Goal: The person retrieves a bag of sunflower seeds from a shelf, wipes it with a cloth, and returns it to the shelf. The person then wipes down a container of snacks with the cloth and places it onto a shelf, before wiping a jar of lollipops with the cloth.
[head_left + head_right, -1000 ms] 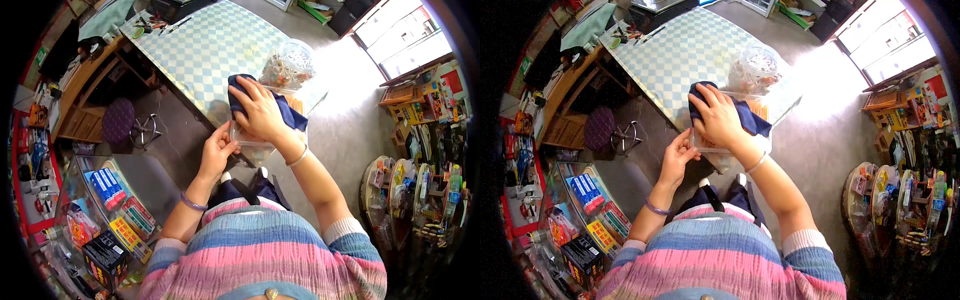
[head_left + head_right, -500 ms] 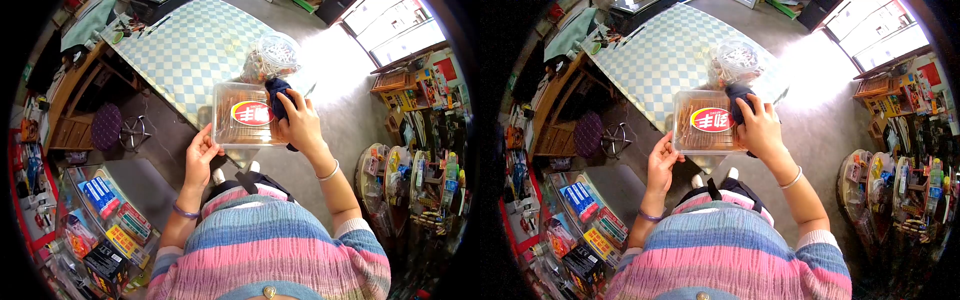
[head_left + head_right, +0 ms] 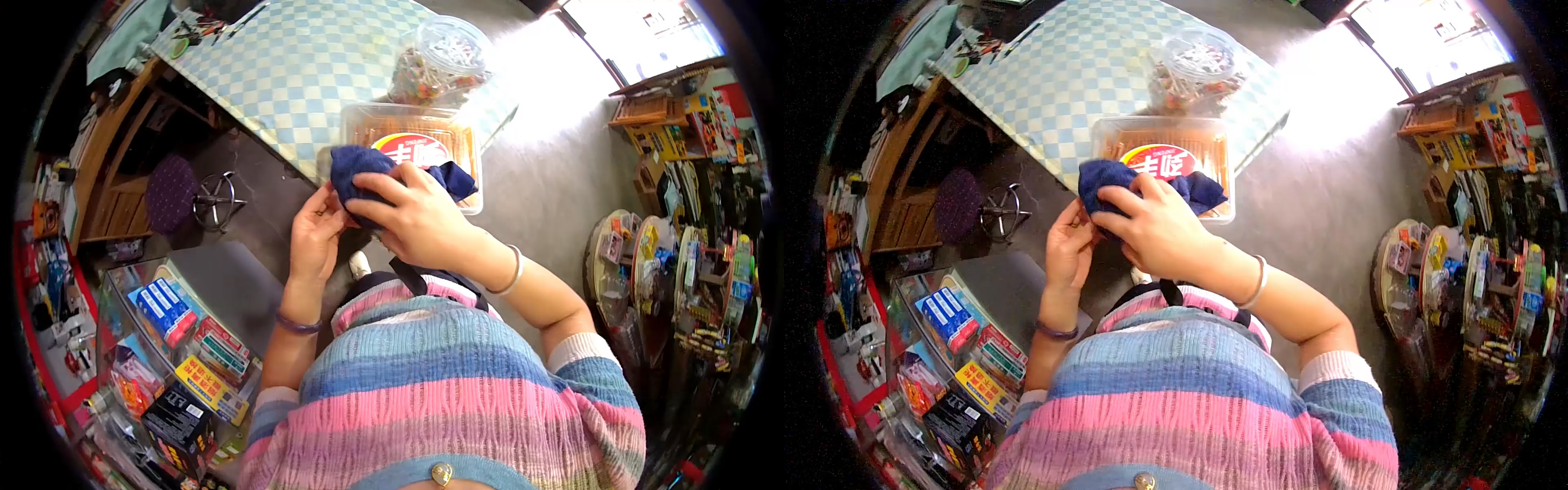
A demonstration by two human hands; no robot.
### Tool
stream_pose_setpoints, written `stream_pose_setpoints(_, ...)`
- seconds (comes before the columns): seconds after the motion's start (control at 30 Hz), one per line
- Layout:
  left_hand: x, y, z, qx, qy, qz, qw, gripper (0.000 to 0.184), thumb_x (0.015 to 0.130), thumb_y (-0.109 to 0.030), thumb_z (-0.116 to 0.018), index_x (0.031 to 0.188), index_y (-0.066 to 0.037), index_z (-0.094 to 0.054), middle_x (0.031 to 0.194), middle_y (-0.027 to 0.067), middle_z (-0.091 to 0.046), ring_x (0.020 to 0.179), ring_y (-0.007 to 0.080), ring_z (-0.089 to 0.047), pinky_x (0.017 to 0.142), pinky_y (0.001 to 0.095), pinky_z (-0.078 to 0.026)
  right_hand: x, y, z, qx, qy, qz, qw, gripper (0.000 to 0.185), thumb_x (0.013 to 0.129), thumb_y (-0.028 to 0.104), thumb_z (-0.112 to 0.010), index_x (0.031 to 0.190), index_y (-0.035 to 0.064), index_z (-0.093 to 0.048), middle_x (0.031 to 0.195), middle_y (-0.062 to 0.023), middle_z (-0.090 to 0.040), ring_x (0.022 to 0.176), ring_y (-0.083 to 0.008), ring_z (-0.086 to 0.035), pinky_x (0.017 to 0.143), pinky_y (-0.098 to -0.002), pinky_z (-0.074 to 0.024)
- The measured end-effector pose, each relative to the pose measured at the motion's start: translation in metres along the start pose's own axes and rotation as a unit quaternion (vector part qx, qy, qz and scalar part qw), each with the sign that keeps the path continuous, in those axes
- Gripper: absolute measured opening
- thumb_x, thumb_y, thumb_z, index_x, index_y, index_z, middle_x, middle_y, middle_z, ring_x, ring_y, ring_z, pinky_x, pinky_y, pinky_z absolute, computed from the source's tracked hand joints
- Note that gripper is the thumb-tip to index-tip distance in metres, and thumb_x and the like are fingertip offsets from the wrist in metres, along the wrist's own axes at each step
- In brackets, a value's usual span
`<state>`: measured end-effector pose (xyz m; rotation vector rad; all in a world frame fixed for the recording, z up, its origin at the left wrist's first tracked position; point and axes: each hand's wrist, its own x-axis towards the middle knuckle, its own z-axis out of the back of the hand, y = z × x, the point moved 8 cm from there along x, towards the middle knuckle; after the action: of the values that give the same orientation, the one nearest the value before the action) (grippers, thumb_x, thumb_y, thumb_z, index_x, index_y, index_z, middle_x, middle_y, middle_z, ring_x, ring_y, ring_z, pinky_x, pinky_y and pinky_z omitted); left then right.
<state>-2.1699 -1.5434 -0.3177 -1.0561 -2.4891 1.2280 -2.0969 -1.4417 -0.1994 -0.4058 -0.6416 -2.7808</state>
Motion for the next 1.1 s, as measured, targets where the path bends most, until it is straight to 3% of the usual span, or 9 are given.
stream_pose_setpoints(0.1,-0.002,0.001,0.002,0.032,0.021,-0.005,0.999,0.055,0.09,0.006,-0.053,0.142,0.001,-0.039,0.1,0.0066,-0.06,0.09,0.0154,-0.061,0.08,0.0285,-0.052,-0.041,-0.008,0.019,-0.057,-0.011,0.005,0.998,0.045,0.062,0.007,-0.068,0.106,0.0153,-0.067,0.122,-0.0051,-0.055,0.094,-0.0287,-0.052,0.087,-0.0392,-0.0469)
stream_pose_setpoints(0.23,-0.001,-0.004,0.005,0.09,-0.003,0.015,0.996,0.053,0.089,0.001,-0.054,0.141,0.001,-0.042,0.097,0.006,-0.061,0.084,0.0144,-0.061,0.079,0.0274,-0.051,-0.101,-0.07,0.066,-0.104,-0.082,-0.174,0.976,0.048,0.06,-0.001,-0.059,0.106,0.0114,-0.067,0.111,-0.0092,-0.061,0.091,-0.0323,-0.057,0.083,-0.0395,-0.0499)
stream_pose_setpoints(0.37,0.012,-0.023,0.004,0.241,-0.058,-0.021,0.968,0.055,0.09,-0.007,-0.06,0.141,0.003,-0.042,0.093,0.0006,-0.055,0.083,0.0074,-0.052,0.078,0.0208,-0.043,-0.138,-0.137,0.091,0.124,-0.23,-0.333,0.906,0.048,0.066,-0.003,-0.048,0.111,0.0021,-0.065,0.105,-0.0154,-0.063,0.1,-0.0306,-0.061,0.092,-0.036,-0.047)
stream_pose_setpoints(0.5,0.053,-0.032,-0.018,0.341,-0.069,-0.042,0.937,0.063,0.089,-0.012,-0.066,0.143,0.004,-0.038,0.088,-0.0012,-0.051,0.075,0.0053,-0.048,0.067,0.0194,-0.041,-0.111,-0.159,0.074,0.181,-0.28,-0.276,0.901,0.059,0.068,-0.002,-0.047,0.126,0.0001,-0.056,0.123,-0.0181,-0.059,0.113,-0.0303,-0.057,0.1,-0.0352,-0.0419)
stream_pose_setpoints(0.63,0.069,-0.024,-0.02,0.427,-0.102,-0.068,0.896,0.065,0.088,-0.012,-0.069,0.143,0.002,-0.038,0.076,-0.0046,-0.046,0.063,0.0032,-0.041,0.055,0.0193,-0.035,-0.081,-0.168,0.052,0.208,-0.151,-0.215,0.942,0.062,0.066,-0.001,-0.047,0.128,0.0015,-0.054,0.134,-0.0177,-0.052,0.124,-0.0327,-0.049,0.107,-0.0368,-0.0355)
stream_pose_setpoints(0.83,0.076,-0.013,-0.004,0.268,-0.134,-0.087,0.95,0.055,0.089,-0.006,-0.066,0.139,-0.001,-0.045,0.066,-0.0091,-0.04,0.053,-0.0003,-0.034,0.044,0.0181,-0.025,-0.119,-0.13,0.053,0.25,-0.086,-0.172,0.949,0.059,0.064,-0.001,-0.048,0.122,0.0034,-0.058,0.129,-0.0184,-0.055,0.122,-0.0349,-0.051,0.107,-0.0402,-0.037)
stream_pose_setpoints(0.9,0.077,-0.013,0.001,0.262,-0.141,-0.093,0.95,0.054,0.089,-0.007,-0.066,0.139,0.0,-0.046,0.066,-0.0092,-0.04,0.053,-0.0004,-0.034,0.044,0.0179,-0.025,-0.136,-0.107,0.054,0.267,-0.066,-0.202,0.94,0.059,0.062,-0.002,-0.047,0.12,0.002,-0.059,0.126,-0.0199,-0.057,0.121,-0.0348,-0.053,0.107,-0.0406,-0.0375)
stream_pose_setpoints(0.97,0.078,-0.01,0.008,0.266,-0.113,-0.063,0.955,0.055,0.092,-0.005,-0.061,0.142,0.002,-0.039,0.092,0.0033,-0.063,0.077,0.0076,-0.059,0.069,0.0214,-0.049,-0.159,-0.096,0.048,0.317,-0.031,-0.205,0.926,0.059,0.061,-0.001,-0.047,0.119,0.001,-0.059,0.124,-0.0195,-0.059,0.119,-0.0344,-0.054,0.105,-0.0397,-0.0392)
stream_pose_setpoints(1.1,0.068,-0.004,-0.006,0.22,-0.122,-0.069,0.965,0.055,0.094,-0.004,-0.058,0.143,0.003,-0.035,0.098,0.0062,-0.064,0.082,0.0088,-0.061,0.072,0.0229,-0.05,-0.185,-0.091,0.05,0.355,-0.143,-0.272,0.883,0.059,0.06,-0.002,-0.047,0.118,0.0006,-0.06,0.122,-0.0181,-0.06,0.113,-0.0345,-0.056,0.102,-0.0392,-0.0414)
